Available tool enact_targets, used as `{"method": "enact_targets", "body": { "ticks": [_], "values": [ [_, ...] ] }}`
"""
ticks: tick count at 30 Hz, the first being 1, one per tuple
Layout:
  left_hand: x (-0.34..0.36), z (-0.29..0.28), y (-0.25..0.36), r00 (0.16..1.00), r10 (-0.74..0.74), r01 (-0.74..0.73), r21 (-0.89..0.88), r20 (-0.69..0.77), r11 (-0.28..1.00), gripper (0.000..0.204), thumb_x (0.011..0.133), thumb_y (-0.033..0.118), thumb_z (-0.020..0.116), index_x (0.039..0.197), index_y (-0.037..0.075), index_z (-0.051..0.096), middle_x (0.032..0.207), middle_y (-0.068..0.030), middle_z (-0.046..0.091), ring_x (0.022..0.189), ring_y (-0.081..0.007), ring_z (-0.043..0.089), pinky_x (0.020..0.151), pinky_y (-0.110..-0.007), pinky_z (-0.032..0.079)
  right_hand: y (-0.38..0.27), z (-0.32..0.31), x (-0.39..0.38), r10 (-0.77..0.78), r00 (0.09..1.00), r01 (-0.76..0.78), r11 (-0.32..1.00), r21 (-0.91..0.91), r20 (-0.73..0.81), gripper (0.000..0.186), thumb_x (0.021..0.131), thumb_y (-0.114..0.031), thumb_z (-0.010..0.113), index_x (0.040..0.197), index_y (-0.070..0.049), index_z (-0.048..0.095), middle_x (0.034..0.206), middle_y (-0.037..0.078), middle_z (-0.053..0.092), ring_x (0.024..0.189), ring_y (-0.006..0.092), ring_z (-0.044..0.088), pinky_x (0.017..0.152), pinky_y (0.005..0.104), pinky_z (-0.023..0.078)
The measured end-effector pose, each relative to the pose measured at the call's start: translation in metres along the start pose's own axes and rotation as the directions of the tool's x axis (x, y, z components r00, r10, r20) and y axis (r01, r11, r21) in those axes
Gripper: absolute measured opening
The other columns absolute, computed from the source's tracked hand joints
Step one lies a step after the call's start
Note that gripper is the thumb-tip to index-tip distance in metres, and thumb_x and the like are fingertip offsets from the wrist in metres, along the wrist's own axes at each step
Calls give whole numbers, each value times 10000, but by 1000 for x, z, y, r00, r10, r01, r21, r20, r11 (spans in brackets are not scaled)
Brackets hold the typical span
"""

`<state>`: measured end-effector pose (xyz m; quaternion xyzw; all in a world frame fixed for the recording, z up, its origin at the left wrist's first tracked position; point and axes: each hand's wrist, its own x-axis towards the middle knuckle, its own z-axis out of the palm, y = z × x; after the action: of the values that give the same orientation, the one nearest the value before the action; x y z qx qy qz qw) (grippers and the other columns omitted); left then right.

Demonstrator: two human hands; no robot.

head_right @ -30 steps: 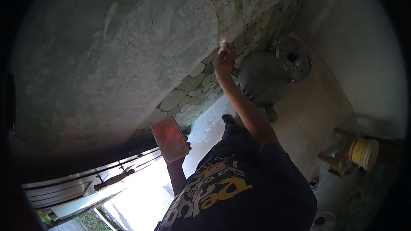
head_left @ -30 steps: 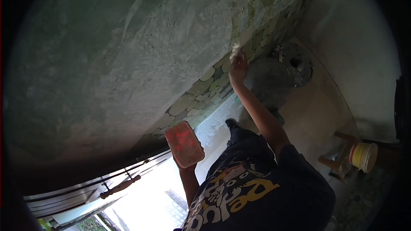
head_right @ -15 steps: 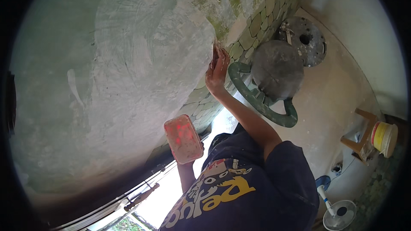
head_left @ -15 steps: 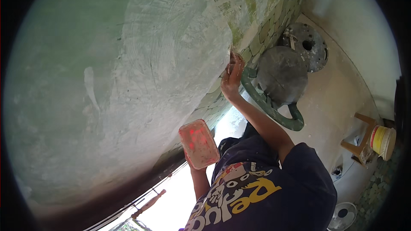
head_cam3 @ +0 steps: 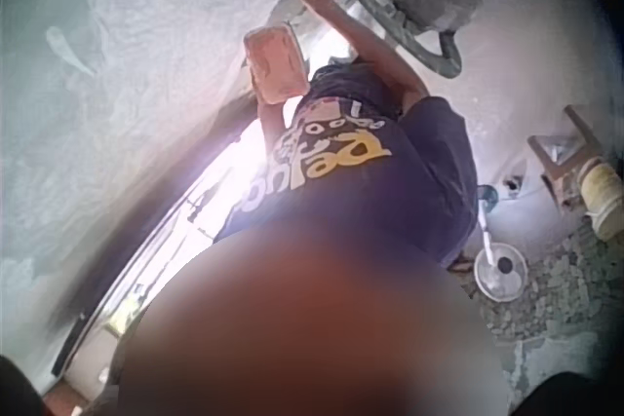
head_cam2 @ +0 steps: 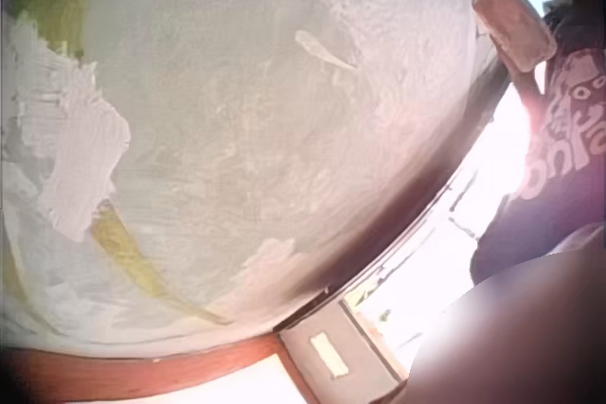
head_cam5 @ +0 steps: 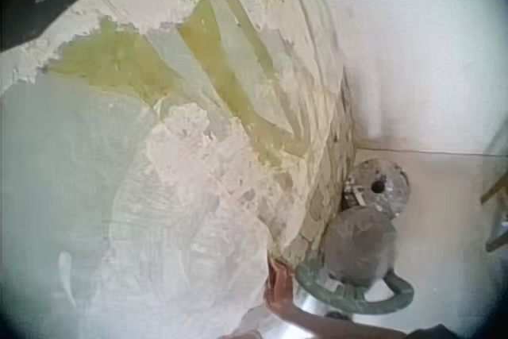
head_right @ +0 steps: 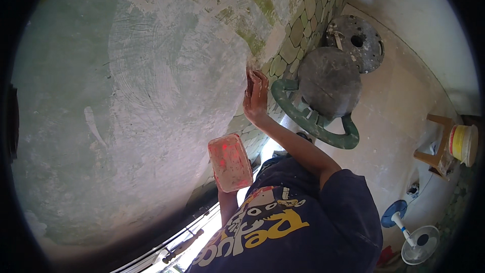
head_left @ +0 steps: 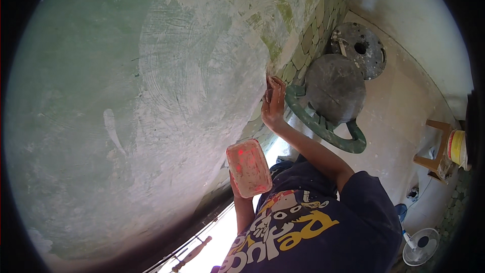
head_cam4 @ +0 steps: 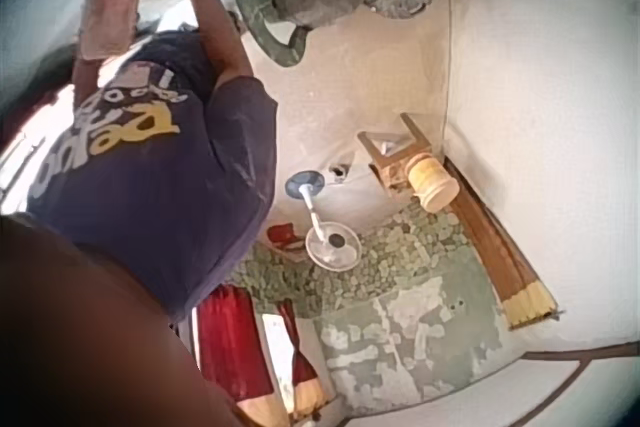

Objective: Applying wall putty/filler to a wall using a spatula and a plastic container.

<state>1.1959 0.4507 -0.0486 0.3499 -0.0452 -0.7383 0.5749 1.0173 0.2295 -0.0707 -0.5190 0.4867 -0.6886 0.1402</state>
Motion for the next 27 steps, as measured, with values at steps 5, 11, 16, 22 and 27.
{"method": "enact_targets", "body": {
  "ticks": [5, 11, 16, 22, 27],
  "values": [
    [4, 11, 4, 1000, 2, -2, 5, -18, 1000, 647, 963, 535, 471, 1463, 129, 412, 1389, -135, 529, 1183, -343, 577, 957, -519, 509, 0, -1, -1, -15, 999, 16, 999, 34, -42, 462, 866, 50, 464, 1328, 59, 438, 1261, 262, 455, 1158, 427, 470, 1017, 497, 388],
    [5, 5, 1, 995, -13, 7, -62, -96, 998, 663, 937, 546, 497, 1437, 115, 443, 1325, -161, 579, 1098, -380, 629, 880, -541, 550, -3, -7, -6, -74, 997, 74, 997, 4, 10, 462, 873, 37, 466, 1334, 44, 439, 1258, 261, 463, 1157, 431, 478, 1009, 494, 395],
    [8, -5, -3, 996, -29, 25, -41, -87, 999, 679, 936, 561, 482, 1439, 107, 442, 1315, -171, 583, 1101, -388, 628, 880, -551, 547, -8, -7, -15, -37, 995, 37, 999, 4, 97, 596, 794, 57, 531, 1370, 13, 385, 1319, 247, 431, 1220, 440, 429, 1049, 533, 350],
    [9, -11, -7, 999, -31, 30, -32, -30, 999, 777, 894, 598, 535, 1444, 62, 419, 1285, -210, 589, 1062, -408, 640, 858, -539, 559, -11, -11, -29, 14, 976, -3, 999, -54, 216, 663, 771, 19, 597, 1389, -22, 359, 1343, 241, 409, 1238, 444, 412, 1049, 542, 345],
    [11, -16, -8, 1000, 2, -2, -12, -30, 1000, 818, 887, 632, 520, 1448, 48, 406, 1239, -237, 605, 1035, -421, 646, 844, -535, 561, -6, -20, -37, 39, 960, -42, 999, 6, 276, 685, 752, 32, 620, 1382, -36, 360, 1329, 239, 405, 1238, 446, 409, 1036, 521, 372]
  ]
}}
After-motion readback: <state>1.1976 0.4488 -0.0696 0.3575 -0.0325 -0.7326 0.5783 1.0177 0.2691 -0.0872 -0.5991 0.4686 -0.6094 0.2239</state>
